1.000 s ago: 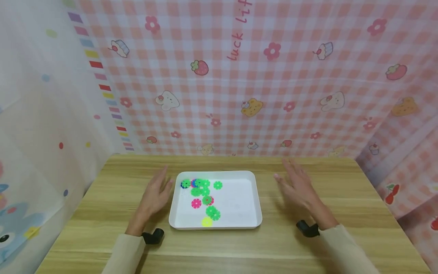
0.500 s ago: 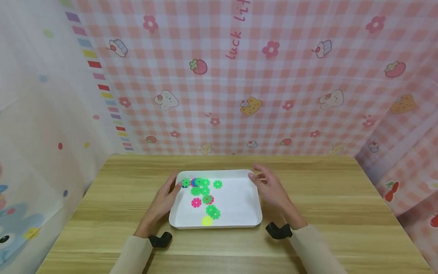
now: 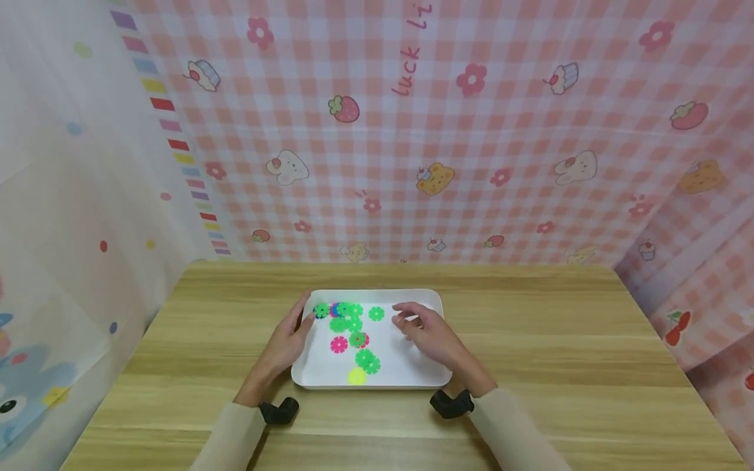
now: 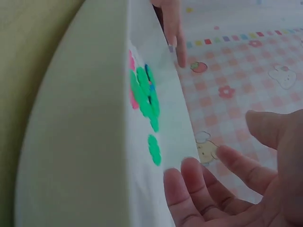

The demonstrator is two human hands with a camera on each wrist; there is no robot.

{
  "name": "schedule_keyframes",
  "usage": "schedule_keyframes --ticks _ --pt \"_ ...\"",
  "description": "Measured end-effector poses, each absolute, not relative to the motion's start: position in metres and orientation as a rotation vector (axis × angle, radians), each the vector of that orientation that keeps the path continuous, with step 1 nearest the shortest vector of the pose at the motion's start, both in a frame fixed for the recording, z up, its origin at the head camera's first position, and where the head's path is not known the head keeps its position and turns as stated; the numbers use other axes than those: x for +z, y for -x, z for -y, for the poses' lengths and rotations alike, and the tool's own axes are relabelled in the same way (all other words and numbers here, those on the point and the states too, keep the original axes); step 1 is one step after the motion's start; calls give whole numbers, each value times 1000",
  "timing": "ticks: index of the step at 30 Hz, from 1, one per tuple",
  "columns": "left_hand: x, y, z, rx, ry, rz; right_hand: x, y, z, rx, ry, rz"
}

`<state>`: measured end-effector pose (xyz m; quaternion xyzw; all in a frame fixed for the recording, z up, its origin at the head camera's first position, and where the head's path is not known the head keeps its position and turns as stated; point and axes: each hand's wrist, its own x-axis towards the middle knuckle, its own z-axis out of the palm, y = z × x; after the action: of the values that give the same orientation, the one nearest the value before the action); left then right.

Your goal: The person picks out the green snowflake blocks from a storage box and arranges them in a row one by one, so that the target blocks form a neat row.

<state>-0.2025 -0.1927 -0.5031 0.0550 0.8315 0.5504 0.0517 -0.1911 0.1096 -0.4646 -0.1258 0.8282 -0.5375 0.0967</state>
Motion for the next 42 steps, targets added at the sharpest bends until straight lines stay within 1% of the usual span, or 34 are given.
schedule_keyframes --ticks 8,14,26,33,42 --pt "-505 204 194 1667 -140 -2506 -479 184 -88 -1426 540 -2466" --pt "-504 204 195 1680 -130 -2488 -485 184 -76 -1342 549 -2507" --pt "-503 203 196 1760 -127 -2414 -490 183 -61 -1326 545 -2512" --pt "-471 188 186 1752 -92 -2388 -492 179 -58 -1251 542 -2597" --pt "-473 188 186 1745 -98 -2402 -491 175 -57 -1310 515 -2597"
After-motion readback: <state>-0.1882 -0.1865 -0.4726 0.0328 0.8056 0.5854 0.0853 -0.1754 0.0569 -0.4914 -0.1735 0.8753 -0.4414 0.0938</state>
